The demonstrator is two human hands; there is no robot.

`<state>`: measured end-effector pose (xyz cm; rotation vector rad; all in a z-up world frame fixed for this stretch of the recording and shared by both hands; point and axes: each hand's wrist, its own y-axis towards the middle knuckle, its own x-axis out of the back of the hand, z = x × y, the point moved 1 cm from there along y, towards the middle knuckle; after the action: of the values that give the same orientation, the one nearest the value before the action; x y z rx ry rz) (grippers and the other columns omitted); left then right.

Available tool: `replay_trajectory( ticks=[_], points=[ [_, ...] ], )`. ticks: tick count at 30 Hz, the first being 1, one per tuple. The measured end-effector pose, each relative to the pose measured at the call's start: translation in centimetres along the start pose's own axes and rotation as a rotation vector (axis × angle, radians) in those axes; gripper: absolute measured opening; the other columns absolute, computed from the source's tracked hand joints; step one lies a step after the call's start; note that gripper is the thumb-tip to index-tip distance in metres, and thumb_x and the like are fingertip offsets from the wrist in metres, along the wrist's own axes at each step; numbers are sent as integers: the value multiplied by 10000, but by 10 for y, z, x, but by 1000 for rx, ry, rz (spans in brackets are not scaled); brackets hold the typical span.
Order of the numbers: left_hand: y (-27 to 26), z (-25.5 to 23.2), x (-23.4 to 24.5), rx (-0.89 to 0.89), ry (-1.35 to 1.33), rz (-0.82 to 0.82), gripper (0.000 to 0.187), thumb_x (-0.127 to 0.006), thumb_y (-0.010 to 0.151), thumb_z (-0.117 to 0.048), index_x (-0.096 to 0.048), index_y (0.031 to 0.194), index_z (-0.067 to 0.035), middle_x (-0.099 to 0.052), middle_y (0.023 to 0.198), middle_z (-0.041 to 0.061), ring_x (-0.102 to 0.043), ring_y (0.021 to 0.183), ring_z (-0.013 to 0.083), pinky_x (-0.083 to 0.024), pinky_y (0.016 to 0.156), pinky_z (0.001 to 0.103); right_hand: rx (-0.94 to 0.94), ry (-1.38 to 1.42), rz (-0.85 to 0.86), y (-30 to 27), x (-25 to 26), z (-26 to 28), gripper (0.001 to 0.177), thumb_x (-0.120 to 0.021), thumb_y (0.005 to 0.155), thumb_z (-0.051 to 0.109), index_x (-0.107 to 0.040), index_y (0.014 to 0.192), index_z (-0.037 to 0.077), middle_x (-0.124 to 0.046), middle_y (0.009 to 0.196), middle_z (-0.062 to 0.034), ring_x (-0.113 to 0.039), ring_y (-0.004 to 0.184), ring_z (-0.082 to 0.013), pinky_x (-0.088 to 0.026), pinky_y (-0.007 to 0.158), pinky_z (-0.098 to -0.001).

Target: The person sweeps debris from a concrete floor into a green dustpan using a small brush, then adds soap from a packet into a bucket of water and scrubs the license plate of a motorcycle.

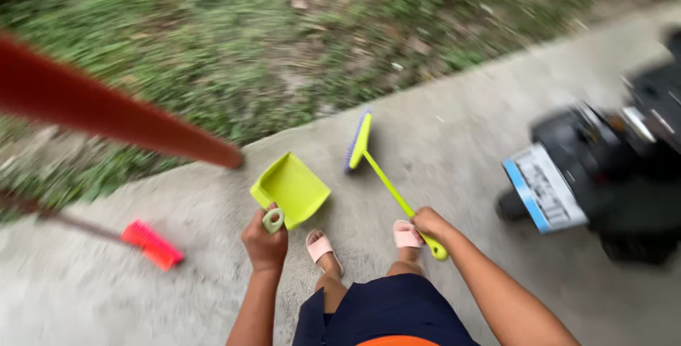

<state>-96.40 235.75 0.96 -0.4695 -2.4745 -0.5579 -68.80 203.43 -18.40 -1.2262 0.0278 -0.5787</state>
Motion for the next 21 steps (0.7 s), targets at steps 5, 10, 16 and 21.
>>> replay_trajectory(
  ticks=[5, 10, 16, 21],
  points=[
    [23, 13, -32, -126, -41, 165, 298, -693, 962, -125, -539, 722, -39, -598, 665, 216, -608, 605, 430, -447, 543, 483, -13, -342, -115, -93, 9, -93, 395, -563, 879, 179, -699, 583, -44, -644, 502, -191, -644, 421, -301, -526, 462, -410],
    [22, 42, -23, -247, -59, 137, 136, -664, 902, -98, -563, 828, -46, -626, 714, 205, -609, 638, 432, -455, 565, 496, -169, -166, -158, -96, -10, -75, 234, -689, 781, 79, -644, 579, -31, -662, 524, -195, -678, 448, -334, -550, 478, -480],
    [15, 66, 28, -24, 15, -7, 192, -668, 966, -96, -556, 825, -31, -604, 689, 211, -610, 636, 423, -451, 565, 487, 90, -454, -52, -4, -93, 42, 274, -654, 798, 124, -683, 570, -24, -676, 539, -170, -691, 471, -284, -563, 506, -410],
    [18, 79, 53, 167, 34, -126, 212, -682, 942, -106, -557, 786, -34, -629, 686, 210, -641, 634, 410, -468, 559, 478, 179, -190, 86, 51, -126, 124, 168, -661, 857, 94, -640, 722, -4, -607, 557, -106, -596, 442, -229, -490, 416, -402]
  ],
)
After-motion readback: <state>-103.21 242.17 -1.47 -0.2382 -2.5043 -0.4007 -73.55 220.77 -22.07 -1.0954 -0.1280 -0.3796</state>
